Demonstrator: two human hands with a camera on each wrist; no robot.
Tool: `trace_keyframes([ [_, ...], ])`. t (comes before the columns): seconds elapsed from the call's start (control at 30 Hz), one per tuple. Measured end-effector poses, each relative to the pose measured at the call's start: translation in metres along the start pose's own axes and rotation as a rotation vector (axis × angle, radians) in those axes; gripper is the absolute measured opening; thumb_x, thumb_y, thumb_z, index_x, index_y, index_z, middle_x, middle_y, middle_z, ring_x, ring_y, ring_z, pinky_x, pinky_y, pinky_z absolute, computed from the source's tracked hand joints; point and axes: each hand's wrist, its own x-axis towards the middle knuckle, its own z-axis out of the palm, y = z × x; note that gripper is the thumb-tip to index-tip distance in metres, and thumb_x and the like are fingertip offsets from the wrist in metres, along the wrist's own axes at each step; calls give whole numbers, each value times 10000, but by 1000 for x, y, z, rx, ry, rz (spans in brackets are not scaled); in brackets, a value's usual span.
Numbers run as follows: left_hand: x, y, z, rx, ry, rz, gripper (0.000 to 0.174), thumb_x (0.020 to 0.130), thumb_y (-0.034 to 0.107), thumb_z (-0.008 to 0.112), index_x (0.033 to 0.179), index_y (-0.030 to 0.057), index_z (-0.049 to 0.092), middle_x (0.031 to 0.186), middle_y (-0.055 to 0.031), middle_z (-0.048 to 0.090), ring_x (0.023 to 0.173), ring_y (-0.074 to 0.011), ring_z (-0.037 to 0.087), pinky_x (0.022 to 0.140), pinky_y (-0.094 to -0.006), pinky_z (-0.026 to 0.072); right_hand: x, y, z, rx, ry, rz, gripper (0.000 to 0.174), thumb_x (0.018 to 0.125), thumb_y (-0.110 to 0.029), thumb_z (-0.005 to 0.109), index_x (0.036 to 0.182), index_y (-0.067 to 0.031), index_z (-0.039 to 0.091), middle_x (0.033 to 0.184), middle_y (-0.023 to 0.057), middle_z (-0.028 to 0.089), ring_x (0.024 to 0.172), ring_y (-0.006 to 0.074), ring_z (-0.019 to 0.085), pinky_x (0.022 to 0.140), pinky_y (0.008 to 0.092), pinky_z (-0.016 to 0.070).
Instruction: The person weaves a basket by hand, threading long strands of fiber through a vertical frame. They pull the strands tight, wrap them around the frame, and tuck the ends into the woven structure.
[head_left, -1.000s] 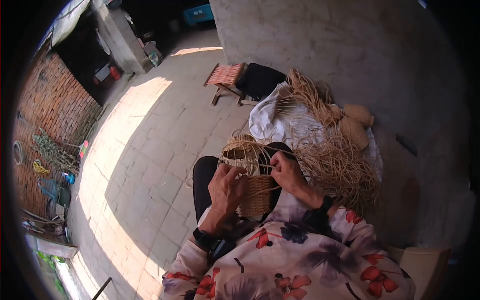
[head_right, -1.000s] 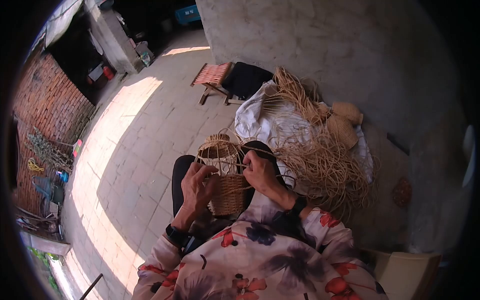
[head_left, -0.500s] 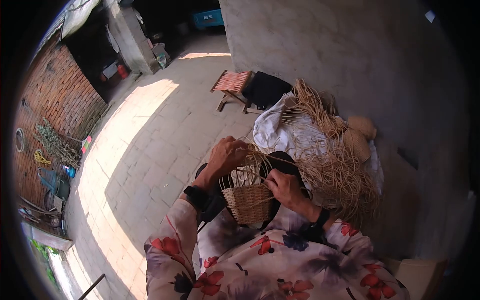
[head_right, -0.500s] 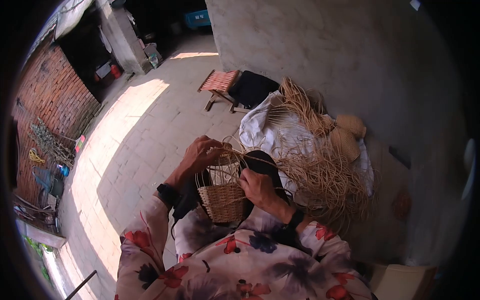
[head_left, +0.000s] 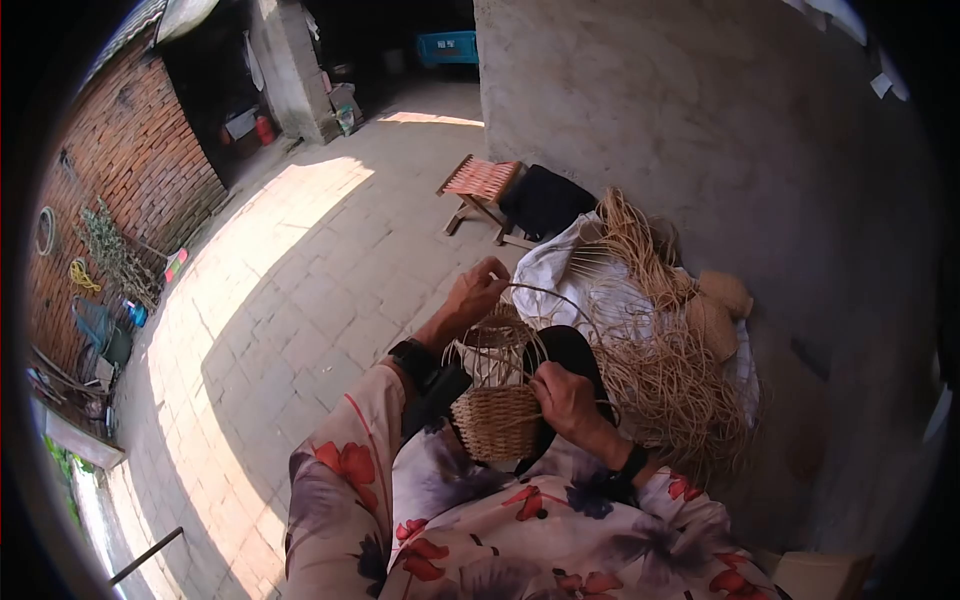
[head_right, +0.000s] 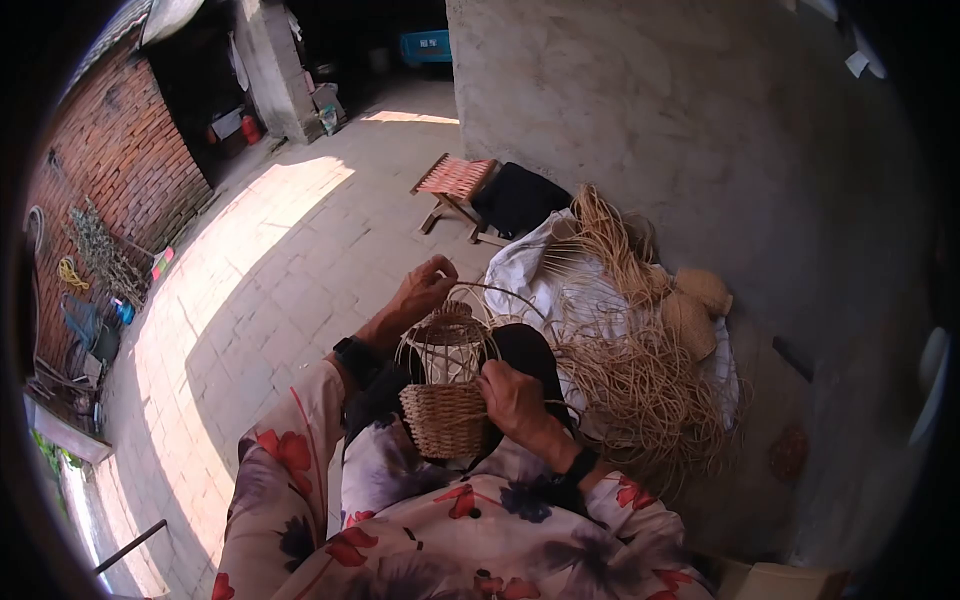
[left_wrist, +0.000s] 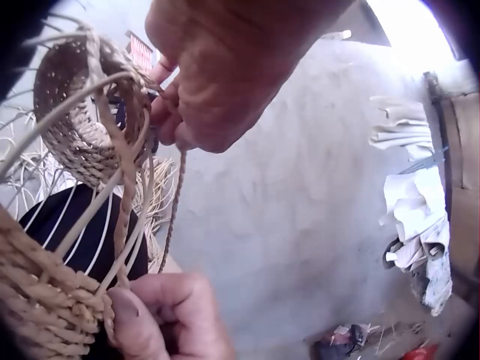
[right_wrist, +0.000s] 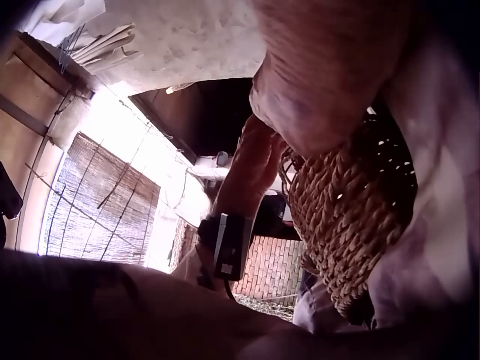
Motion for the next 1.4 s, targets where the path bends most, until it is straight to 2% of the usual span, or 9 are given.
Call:
trace_keyframes([
  [0.07, -19, 17, -57, -444, 80, -255, 260, 855, 200, 684, 1056, 96, 557, 671, 38, 467, 562, -61, 415, 487, -233, 338, -1, 0, 1, -39, -2, -28, 155, 842, -83, 631, 858, -52, 480, 760, 147, 548, 711, 368, 597, 574, 455, 474],
  [0.23, -108, -46, -234, -789, 636, -452, 193, 857, 189, 652, 1002, 160, 527, 657, 78, 372, 501, -47, 355, 475, -231, 329, -2, -1, -2, -113, 2, -82, 153, 832, -41, 608, 857, -54, 457, 753, 140, 518, 699, 356, 573, 578, 452, 467],
  [0.4, -267, -111, -369, -283, 1022, -609, 172, 849, 259, 627, 811, 138, 510, 559, 47, 375, 437, -60, 348, 396, -241, 292, -4, 0, -1, -149, 16, -83, 148, 830, -48, 600, 847, -51, 453, 743, 144, 515, 690, 360, 571, 575, 449, 459],
  [0.5, -293, -87, -338, 131, 896, -845, 518, 809, 417, 663, 1134, 19, 603, 814, -97, 572, 698, -142, 565, 591, -296, 450, -9, 5, -7, -186, -68, -21, 135, 860, -89, 602, 881, -46, 476, 763, 151, 531, 714, 378, 573, 619, 458, 452],
  [0.6, -278, -105, -288, 519, 849, -719, 480, 809, 404, 642, 1066, -2, 658, 1091, -186, 670, 989, -283, 636, 868, -394, 478, -19, 26, -30, -159, -140, 227, 163, 895, -158, 597, 873, -60, 469, 756, 136, 587, 680, 366, 595, 605, 471, 434],
  [0.8, -185, -22, -110, 19, 535, -211, 161, 865, 122, 633, 957, -10, 648, 755, -50, 642, 682, -90, 550, 622, -267, 455, 8, 11, -32, -196, -164, 93, 200, 883, -218, 623, 844, -58, 509, 808, 123, 569, 761, 333, 564, 673, 450, 419],
  [1.07, -160, 75, 14, 403, 81, 282, 201, 779, 110, 660, 979, 101, 638, 847, -92, 601, 731, -325, 637, 627, -417, 522, -23, 60, -45, -347, -200, 29, 142, 840, -170, 624, 803, -41, 576, 877, 132, 528, 884, 327, 518, 781, 448, 387],
  [1.17, -156, 81, 23, 495, 58, 236, 237, 754, 123, 678, 987, 114, 637, 850, -95, 602, 704, -322, 638, 594, -421, 513, -21, 54, -57, -384, -230, 150, 156, 851, -179, 619, 891, -29, 606, 925, 142, 544, 938, 332, 521, 833, 449, 385],
  [1.4, -152, 100, 37, 749, -4, 151, 153, 763, 167, 626, 885, 82, 589, 804, -142, 596, 592, -344, 624, 494, -454, 479, 12, 19, -17, -256, -157, -214, 103, 823, -139, 637, 824, -59, 573, 885, 102, 521, 896, 288, 513, 797, 418, 381],
])
